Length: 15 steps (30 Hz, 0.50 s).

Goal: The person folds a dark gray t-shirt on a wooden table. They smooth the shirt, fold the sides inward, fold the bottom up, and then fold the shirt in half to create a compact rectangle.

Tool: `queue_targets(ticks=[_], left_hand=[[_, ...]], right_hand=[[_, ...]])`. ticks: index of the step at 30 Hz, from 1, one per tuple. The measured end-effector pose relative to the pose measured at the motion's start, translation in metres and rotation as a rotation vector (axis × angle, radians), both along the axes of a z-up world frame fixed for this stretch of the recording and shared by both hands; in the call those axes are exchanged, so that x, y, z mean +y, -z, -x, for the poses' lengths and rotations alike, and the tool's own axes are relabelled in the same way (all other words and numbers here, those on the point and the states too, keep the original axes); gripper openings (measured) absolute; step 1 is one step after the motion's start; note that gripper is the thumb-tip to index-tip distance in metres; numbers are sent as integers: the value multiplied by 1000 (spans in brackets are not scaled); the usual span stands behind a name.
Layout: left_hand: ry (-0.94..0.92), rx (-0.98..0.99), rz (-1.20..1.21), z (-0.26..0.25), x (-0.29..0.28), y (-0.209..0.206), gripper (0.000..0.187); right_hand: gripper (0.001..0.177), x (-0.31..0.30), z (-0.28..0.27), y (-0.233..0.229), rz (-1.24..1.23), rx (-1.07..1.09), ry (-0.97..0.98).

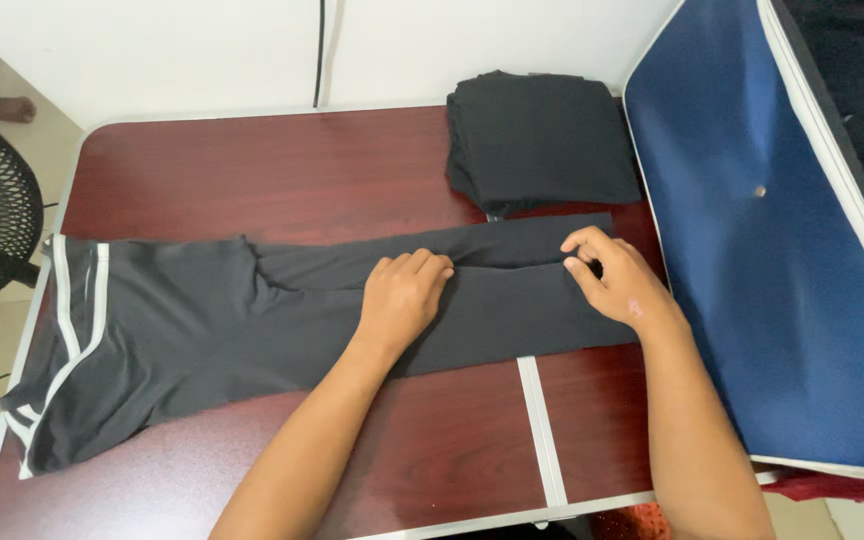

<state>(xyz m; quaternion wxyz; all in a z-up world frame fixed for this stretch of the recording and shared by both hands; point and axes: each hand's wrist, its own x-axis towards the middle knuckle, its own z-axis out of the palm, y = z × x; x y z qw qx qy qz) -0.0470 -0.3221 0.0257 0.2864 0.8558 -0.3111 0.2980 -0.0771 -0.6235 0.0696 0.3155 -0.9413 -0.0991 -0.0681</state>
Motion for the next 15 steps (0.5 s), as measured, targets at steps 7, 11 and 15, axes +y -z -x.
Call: queue_targets(ticks=[7,11,15], left_hand=[[-7,81,26,-2,1,7,7],[-16,109,10,-7,1,12,9],[-72,53,-53,-11,0,10,14]], right_hand=[[9,-25,-16,29,108,-308,106],[24,-27,-21,36,10,-124,354],[45,-12,-21,27,356,-344,391]])
